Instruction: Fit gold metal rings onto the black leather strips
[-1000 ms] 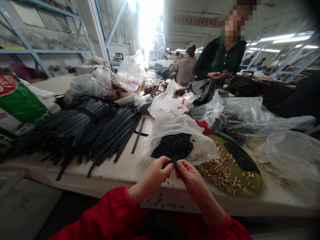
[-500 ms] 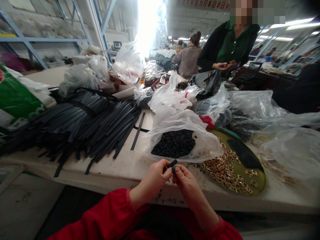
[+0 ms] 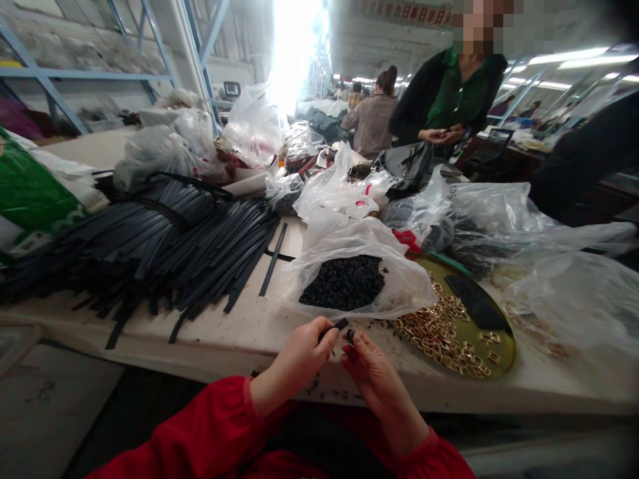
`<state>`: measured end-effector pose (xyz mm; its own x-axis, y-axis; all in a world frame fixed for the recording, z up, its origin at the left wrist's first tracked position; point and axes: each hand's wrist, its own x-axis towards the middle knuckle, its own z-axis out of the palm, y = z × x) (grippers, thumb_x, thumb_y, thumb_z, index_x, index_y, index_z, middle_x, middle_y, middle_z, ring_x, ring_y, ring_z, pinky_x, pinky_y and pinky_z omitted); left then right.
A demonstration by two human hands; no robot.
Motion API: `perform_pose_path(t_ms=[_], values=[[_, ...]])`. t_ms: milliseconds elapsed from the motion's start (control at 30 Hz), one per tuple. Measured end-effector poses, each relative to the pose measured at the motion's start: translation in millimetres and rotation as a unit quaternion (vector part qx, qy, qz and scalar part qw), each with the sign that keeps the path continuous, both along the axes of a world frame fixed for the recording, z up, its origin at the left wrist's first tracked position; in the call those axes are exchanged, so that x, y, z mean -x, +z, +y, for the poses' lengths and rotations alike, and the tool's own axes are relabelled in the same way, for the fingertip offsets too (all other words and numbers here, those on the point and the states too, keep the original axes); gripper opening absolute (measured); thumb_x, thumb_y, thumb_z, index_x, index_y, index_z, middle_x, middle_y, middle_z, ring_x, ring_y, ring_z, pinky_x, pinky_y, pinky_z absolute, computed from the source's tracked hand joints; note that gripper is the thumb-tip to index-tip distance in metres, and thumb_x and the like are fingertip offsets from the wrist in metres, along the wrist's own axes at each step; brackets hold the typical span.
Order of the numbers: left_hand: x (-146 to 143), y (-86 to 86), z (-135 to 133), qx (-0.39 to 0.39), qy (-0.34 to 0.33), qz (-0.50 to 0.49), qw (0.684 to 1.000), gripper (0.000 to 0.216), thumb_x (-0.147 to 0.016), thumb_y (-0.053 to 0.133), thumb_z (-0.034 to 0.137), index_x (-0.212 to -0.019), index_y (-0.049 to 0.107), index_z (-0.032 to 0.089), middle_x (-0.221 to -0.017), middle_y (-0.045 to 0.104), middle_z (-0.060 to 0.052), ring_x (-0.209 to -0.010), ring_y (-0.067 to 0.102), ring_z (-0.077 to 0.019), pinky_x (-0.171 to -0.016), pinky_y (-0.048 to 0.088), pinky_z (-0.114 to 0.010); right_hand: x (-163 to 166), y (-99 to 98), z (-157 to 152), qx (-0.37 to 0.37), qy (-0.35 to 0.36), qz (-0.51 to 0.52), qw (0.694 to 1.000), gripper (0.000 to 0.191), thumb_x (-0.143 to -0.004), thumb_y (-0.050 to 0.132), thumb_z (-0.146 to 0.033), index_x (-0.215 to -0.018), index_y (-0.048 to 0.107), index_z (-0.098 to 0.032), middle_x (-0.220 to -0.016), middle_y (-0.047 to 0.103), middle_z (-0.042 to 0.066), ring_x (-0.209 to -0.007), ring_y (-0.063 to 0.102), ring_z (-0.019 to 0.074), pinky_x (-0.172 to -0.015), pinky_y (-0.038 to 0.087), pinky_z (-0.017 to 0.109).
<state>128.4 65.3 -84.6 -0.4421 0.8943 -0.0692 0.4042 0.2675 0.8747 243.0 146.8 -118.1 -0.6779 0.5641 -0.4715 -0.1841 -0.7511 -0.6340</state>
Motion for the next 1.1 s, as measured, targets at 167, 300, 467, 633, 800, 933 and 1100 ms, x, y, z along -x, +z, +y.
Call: perform_pose_path(t_ms=[167, 300, 467, 633, 800, 933, 1100], values=[[-5, 3.2, -9, 0.038, -0.006, 0.105, 0.994, 0.023, -0.084, 0.039, 0.031, -0.074, 0.056, 0.018, -0.064, 0.056, 0.001, -0.059, 0.049, -0.012, -0.053, 0.028, -0.022, -3, -0.6, 0, -0.056, -0.008, -0.006, 0.998, 0.021, -0.063, 0.074, -0.031, -0.077, 0.062, -0.022, -0.071, 0.059, -0.004, -0.062, 0.053, 0.0086, -0.056, 0.043, 0.019], [-5, 3.9, -14, 0.068, -0.049, 0.136, 0.987, 0.025, -0.082, 0.039, 0.03, -0.07, 0.057, 0.018, -0.061, 0.055, 0.001, -0.056, 0.047, -0.0116, -0.05, 0.023, -0.023, -11, -0.6, -1, -0.225, 0.027, -0.047, 0.973, 0.019, -0.07, 0.066, -0.037, -0.073, 0.061, -0.018, -0.063, 0.055, -0.003, -0.06, 0.048, 0.0084, -0.06, 0.039, 0.02], [-6, 9.6, -13, 0.084, -0.09, 0.095, 0.988, 0.029, -0.081, 0.038, 0.032, -0.068, 0.059, 0.016, -0.06, 0.055, 0.001, -0.055, 0.045, -0.0115, -0.049, 0.025, -0.022, -16, 1.4, -2, -0.275, 0.053, -0.063, 0.958, 0.028, -0.066, 0.07, -0.038, -0.086, 0.06, -0.02, -0.067, 0.058, -0.003, -0.062, 0.051, 0.0114, -0.062, 0.039, 0.024], [-8, 15.5, -16, 0.064, -0.096, -0.067, 0.991, 0.026, -0.076, 0.041, 0.023, -0.098, 0.052, 0.015, -0.067, 0.057, 0.002, -0.057, 0.049, -0.0109, -0.049, 0.034, -0.02, -18, 7.0, 4, -0.237, 0.058, -0.059, 0.968, 0.024, -0.067, 0.069, -0.036, -0.084, 0.061, -0.02, -0.07, 0.058, -0.003, -0.062, 0.051, 0.0099, -0.062, 0.039, 0.023], [-7, 10.9, -19, 0.037, -0.082, -0.174, 0.981, 0.029, -0.076, 0.039, 0.019, -0.105, 0.041, 0.016, -0.064, 0.054, 0.005, -0.047, 0.046, -0.0082, -0.042, 0.034, -0.018, -17, 11.2, -4, -0.201, 0.065, -0.032, 0.977, 0.023, -0.067, 0.069, -0.035, -0.082, 0.059, -0.021, -0.072, 0.058, -0.003, -0.062, 0.051, 0.0103, -0.062, 0.04, 0.025], [-6, 5.2, -20, 0.036, -0.044, -0.159, 0.986, 0.025, -0.077, 0.041, 0.022, -0.101, 0.041, 0.016, -0.062, 0.055, 0.005, -0.046, 0.047, -0.0086, -0.042, 0.035, -0.018, -19, 13.0, -18, -0.241, 0.059, -0.031, 0.968, 0.025, -0.075, 0.06, -0.042, -0.085, 0.061, -0.02, -0.074, 0.061, 0.0, -0.069, 0.053, 0.0131, -0.068, 0.04, 0.027], [-7, 4.8, -25, 0.048, -0.025, -0.064, 0.996, 0.026, -0.078, 0.047, 0.035, -0.096, 0.046, 0.016, -0.058, 0.055, 0.005, -0.052, 0.051, -0.0114, -0.048, 0.037, -0.021, -22, 11.3, -23, -0.182, 0.044, -0.033, 0.982, 0.024, -0.075, 0.059, -0.043, -0.083, 0.061, -0.021, -0.075, 0.059, -0.001, -0.066, 0.05, 0.0107, -0.064, 0.04, 0.023]])
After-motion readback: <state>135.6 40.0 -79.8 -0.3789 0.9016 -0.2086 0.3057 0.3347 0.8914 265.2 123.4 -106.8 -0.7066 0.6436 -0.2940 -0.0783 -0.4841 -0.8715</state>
